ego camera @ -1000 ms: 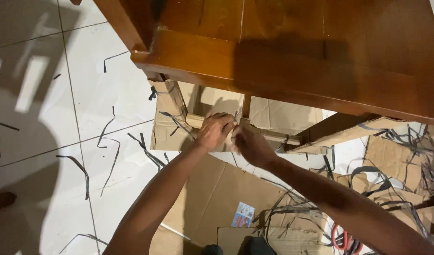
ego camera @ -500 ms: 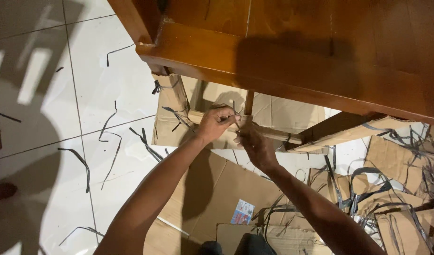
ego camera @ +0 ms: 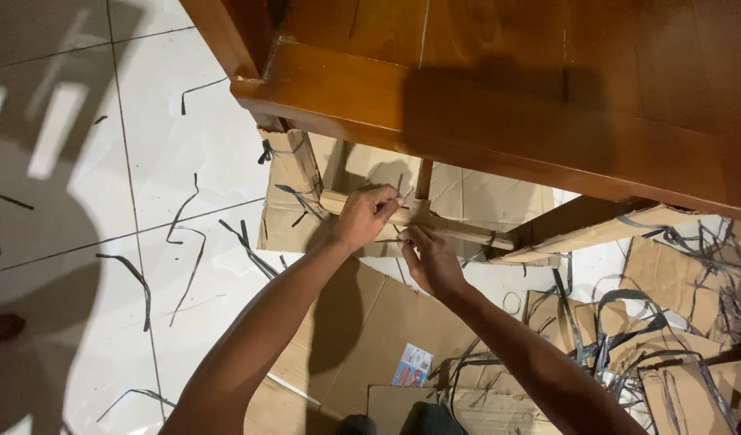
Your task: Wrapping furniture legs with cardboard and securing them with plastic ties
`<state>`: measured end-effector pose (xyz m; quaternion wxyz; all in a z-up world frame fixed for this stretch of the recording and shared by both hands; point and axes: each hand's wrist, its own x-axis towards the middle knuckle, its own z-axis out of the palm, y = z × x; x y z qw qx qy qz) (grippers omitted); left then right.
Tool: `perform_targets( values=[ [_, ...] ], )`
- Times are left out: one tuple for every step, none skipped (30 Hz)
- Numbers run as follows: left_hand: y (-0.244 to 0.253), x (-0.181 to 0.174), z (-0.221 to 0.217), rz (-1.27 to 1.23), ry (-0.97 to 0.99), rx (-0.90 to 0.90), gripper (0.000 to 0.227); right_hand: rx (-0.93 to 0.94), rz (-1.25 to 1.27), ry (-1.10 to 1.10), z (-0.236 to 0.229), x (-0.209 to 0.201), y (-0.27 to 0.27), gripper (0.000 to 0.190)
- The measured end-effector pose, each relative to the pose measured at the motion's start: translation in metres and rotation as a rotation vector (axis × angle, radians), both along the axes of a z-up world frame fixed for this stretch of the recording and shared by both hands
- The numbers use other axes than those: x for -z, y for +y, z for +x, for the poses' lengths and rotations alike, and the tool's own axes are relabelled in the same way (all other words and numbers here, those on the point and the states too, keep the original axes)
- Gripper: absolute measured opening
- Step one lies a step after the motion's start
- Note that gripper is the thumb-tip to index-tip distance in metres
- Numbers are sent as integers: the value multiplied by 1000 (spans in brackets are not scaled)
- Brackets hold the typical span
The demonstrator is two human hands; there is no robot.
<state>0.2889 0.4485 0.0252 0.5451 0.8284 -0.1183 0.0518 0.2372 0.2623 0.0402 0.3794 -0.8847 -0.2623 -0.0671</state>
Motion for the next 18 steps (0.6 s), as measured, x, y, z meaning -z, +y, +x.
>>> perform_targets(
  values=[
    [0,-6,1,-5,-22,-24,13,-17,-54,-2,0,4,-1,10],
    [-1,-13,2,-9,-45,-49,18,-34,-108,-4,1,7,-2,9],
    [-1,-8,2,-8,-44,-49,18,-34,-106,-4,1,14,-3,9],
    [-1,-4,2,-24,-36,-45,16,-47,-110,-22,2,21,-4,9],
    [-1,0,3,-40,-28,-43,14,-60,-114,-42,3,28,-5,10],
    [-1,-3,1,-39,-29,-44,14,-62,-113,-43,2,23,-4,10],
    [0,-4,-2,-18,-34,-43,11,-41,-98,-32,0,20,-3,9],
    [0,-5,-4,4,-39,-41,8,-21,-83,-21,-1,16,-3,8],
    [0,-5,-6,4,-38,-42,8,-23,-82,-20,-3,8,-1,8],
    [-1,-5,-6,-3,-49,-36,7,6,-79,-24,-4,-1,0,9],
    [-1,-5,-7,-12,-60,-27,6,37,-77,-28,-6,-9,1,11],
    [-1,-7,-7,-11,-59,-27,6,37,-77,-26,-5,-5,1,11],
    [-1,-9,-6,-18,-52,0,6,37,-51,-50,-3,-1,0,11],
    [-2,-11,-6,-25,-46,26,6,37,-25,-73,-2,3,-2,11],
    [-2,-32,-13,-24,-44,26,6,37,-24,-72,-1,1,-1,11],
    [-2,-53,-20,-35,-62,55,7,49,1,-63,0,-1,-1,12],
    [-1,-74,-27,-45,-80,84,9,61,28,-55,1,-3,0,12],
    [0,-64,-24,-43,-79,84,9,61,29,-54,2,-14,3,12]
  ],
)
